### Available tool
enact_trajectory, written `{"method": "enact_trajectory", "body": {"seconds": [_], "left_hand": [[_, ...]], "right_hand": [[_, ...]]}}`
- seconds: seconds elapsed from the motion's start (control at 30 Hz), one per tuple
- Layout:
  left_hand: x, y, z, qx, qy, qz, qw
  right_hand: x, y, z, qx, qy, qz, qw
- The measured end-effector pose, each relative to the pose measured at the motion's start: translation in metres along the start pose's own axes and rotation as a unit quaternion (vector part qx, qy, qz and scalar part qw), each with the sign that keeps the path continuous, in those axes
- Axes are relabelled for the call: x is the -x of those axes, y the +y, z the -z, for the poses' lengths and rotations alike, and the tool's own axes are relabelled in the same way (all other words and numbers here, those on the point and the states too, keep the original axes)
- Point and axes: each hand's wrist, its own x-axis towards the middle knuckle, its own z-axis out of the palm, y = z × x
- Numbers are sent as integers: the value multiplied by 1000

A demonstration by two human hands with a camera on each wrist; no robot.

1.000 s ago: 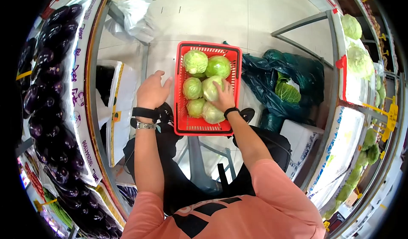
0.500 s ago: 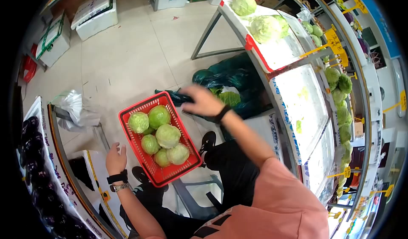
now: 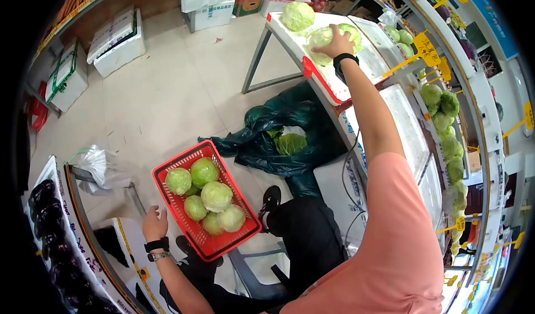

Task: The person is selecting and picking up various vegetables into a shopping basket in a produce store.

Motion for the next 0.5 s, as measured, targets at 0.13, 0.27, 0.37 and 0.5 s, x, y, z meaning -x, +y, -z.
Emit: {"method": "enact_trajectory", "body": {"seconds": [0.13,0.27,0.37,0.5], "left_hand": [[0,3,1,-4,-3,9,1000],[1,-7,3,-11,-1,-2,1000],[3,-7,3,-3,8,-4,1000],[7,-14,9,13,14,-2,1000]], "right_hand": [[7,6,3,-22,47,7,999],[0,40,-3,-174,99,48,979],[47,32,35,-498,-4,11,867],[115,45,51,-771,-214,24,600]]}}
